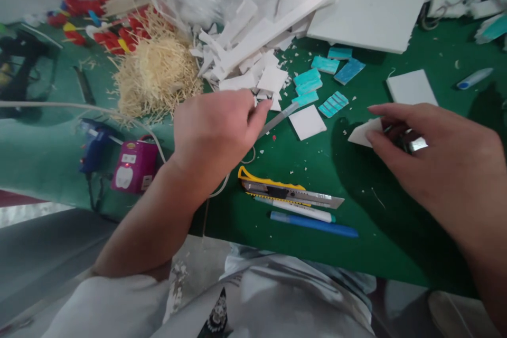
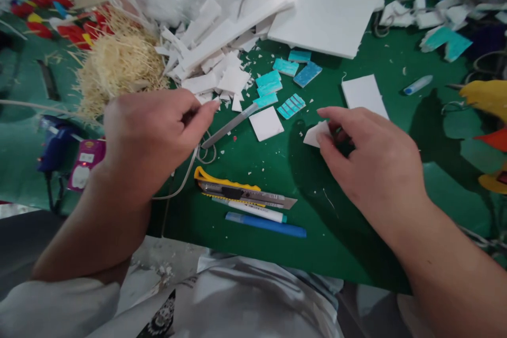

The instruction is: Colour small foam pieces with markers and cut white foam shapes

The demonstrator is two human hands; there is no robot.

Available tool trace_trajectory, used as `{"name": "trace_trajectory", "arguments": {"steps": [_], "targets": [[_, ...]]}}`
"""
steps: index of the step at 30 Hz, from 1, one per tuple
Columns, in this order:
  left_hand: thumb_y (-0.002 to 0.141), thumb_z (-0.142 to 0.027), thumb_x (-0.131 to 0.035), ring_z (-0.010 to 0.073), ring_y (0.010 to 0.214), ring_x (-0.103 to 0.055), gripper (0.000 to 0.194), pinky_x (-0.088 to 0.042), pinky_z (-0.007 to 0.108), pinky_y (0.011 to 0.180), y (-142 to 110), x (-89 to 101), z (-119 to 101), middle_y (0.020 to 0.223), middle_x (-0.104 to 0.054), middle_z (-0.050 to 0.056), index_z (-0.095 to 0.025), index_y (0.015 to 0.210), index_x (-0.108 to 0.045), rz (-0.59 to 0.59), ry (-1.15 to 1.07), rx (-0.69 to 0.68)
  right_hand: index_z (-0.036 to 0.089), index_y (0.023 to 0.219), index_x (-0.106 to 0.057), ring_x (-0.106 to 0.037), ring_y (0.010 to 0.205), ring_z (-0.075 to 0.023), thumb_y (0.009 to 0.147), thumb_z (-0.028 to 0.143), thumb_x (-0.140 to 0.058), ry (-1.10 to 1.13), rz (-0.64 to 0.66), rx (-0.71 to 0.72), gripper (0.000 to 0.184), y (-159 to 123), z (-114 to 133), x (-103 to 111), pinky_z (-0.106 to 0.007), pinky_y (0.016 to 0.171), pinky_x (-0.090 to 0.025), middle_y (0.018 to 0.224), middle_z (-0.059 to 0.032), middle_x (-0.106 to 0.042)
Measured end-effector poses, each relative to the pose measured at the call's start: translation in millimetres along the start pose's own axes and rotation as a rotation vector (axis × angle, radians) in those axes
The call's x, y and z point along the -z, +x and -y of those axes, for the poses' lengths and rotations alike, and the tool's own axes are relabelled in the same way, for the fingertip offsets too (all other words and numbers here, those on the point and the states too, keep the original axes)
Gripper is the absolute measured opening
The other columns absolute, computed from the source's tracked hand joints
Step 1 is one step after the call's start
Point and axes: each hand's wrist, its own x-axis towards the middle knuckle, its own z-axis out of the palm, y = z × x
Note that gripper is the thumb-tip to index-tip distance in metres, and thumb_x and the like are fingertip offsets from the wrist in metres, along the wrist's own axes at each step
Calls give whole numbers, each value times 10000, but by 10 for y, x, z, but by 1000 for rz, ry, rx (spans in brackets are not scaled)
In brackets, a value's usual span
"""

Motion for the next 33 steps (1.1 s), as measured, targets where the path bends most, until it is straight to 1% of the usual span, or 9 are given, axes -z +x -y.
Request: {"name": "trace_trajectory", "arguments": {"steps": [2, 4, 9, 13, 19, 23, 27, 30, 33], "targets": [[1094, -349, -456, 202, 728, -681, 315, -481, 345, 634, -75, 0, -72, 848, -759, 45, -235, 1115, -750, -54, -46, -122, 244, 1160, -784, -755, 937, -245, 923, 370, -663, -116, -70, 62, 295, 19, -28, 18, -406, 815, -619, 1033, -70, -803], [1064, -228, -499, 190, 850, -720, 318, -522, 323, 697, -119, -21, -161, 1079, -788, 54, -228, 1338, -660, -97, -98, -226, 226, 1189, -762, -751, 1062, -279, 954, 392, -651, -175, -116, 105, 309, 26, -28, 43, -445, 906, -616, 1160, -110, -794], [1066, -227, -523, 250, 1041, -707, 246, -550, 353, 829, -93, -195, -364, 1168, -754, 119, -134, 1211, -699, -73, -125, -454, 282, 1107, -764, -761, 878, -201, 996, 382, -627, -111, -108, 167, 203, -15, 75, 73, -349, 746, -587, 983, -35, -801], [1050, -183, -524, 283, 1116, -672, 308, -546, 383, 864, -41, -335, -471, 1257, -717, 174, -103, 1318, -656, -36, -79, -420, 281, 1057, -787, -722, 724, -176, 981, 373, -629, -114, -80, 167, 198, -29, 91, 44, -319, 596, -514, 838, -13, -775], [1058, -210, -517, 299, 1125, -659, 305, -532, 400, 894, 29, -396, -463, 1269, -708, 172, -103, 1303, -664, 10, -48, -384, 202, 1159, -766, -744, 958, -326, 910, 470, -688, -268, -52, 110, 374, -7, -21, -5, -454, 752, -597, 1064, -133, -795], [1054, -181, -495, 287, 1059, -667, 299, -525, 395, 858, 40, -375, -426, 1160, -730, 143, -108, 1286, -669, -7, -51, -420, 218, 1165, -760, -738, 930, -326, 906, 427, -683, -220, 6, 164, 341, -15, -59, -17, -461, 751, -598, 1065, -136, -789], [1079, -175, -429, 253, 914, -673, 302, -496, 380, 782, 27, -350, -391, 991, -747, 91, -128, 1178, -711, -112, -72, -482, 233, 1170, -758, -739, 929, -308, 933, 414, -651, -170, -5, 192, 317, -7, -60, -26, -441, 768, -591, 1043, -120, -795], [1089, -278, -480, 256, 944, -678, 285, -492, 376, 792, 28, -345, -381, 1049, -748, 103, -129, 1193, -699, -141, -117, -481, 217, 1179, -755, -742, 926, -284, 921, 392, -649, -124, -11, 219, 329, 2, -51, -34, -408, 759, -579, 1008, -107, -797], [1060, -334, -561, 289, 1062, -674, 326, -511, 391, 858, 39, -360, -388, 1153, -733, 138, -104, 1266, -666, -77, -135, -480, 242, 1215, -737, -735, 925, -271, 906, 392, -643, -88, 19, 232, 355, -9, -37, -41, -396, 744, -563, 999, -82, -788]]}}
